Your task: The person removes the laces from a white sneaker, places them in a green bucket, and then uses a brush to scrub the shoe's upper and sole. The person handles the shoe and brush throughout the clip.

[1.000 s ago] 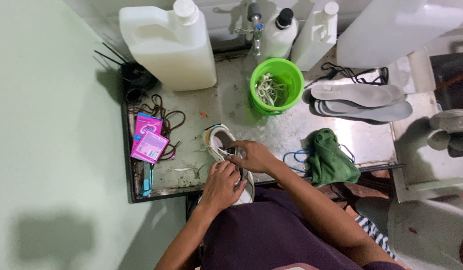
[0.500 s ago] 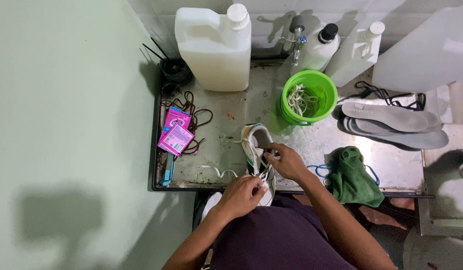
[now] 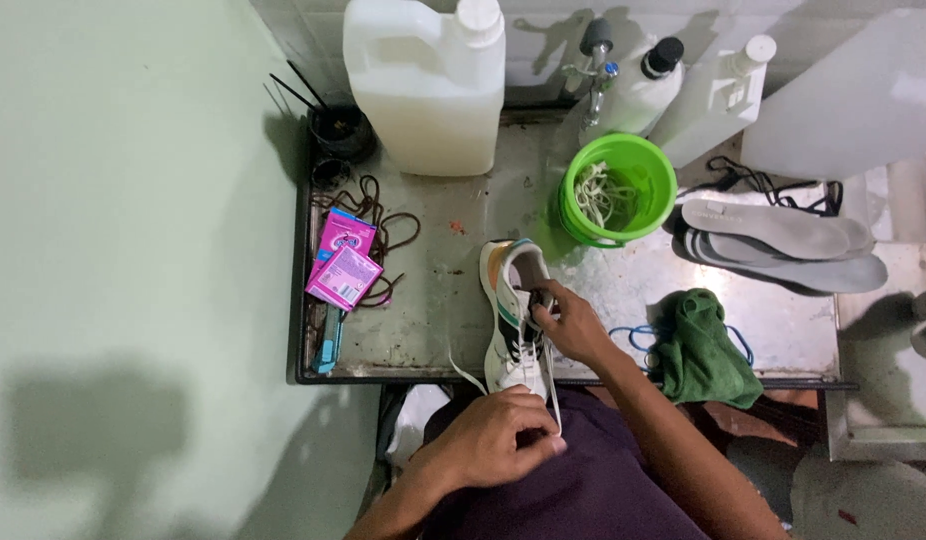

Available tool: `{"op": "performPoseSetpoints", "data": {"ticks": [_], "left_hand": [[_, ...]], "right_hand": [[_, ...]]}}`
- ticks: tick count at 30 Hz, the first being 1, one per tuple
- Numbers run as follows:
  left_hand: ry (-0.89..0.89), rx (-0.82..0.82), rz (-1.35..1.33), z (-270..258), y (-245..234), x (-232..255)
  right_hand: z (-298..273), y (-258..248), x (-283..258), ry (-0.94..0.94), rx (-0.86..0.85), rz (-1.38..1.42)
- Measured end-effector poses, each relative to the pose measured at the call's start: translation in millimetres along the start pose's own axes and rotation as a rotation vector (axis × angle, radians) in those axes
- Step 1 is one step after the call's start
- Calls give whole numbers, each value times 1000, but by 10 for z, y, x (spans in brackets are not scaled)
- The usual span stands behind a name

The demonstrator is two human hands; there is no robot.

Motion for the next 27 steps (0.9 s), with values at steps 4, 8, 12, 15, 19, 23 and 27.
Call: {"op": "performPoseSetpoints", "data": {"ticks": [4, 8, 12, 15, 19, 23, 27], "left_hand": [[-116, 93, -71, -93, -172, -120], [-394, 45, 49, -183, -106, -224], [149, -20, -153, -227, -219, 334], [-109, 80, -153, -246, -314, 57], [-128, -59, 111, -187, -89, 125], [-52, -96, 86, -103, -24, 177], [-108, -90, 271, 29, -48, 156]], "right_hand": [[-23, 10, -174, -14, -51, -53], [15, 119, -143, -22, -74, -266], [86, 105, -175, -47, -55, -218], [120, 97, -243, -81, -79, -171], [194, 78, -301, -80, -159, -66], [153, -55, -415, -54, -186, -152], [-32, 30, -415, -18, -189, -70]]}}
Point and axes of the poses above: each hand's wrist, its own z-axis towards the middle knuckle, its own y-axis out of the palm, x = y × z, the point moved 8 cm from there along z, towards the middle knuckle, and after that the axes turned 6 degrees about -x, right-handed, at the moved point
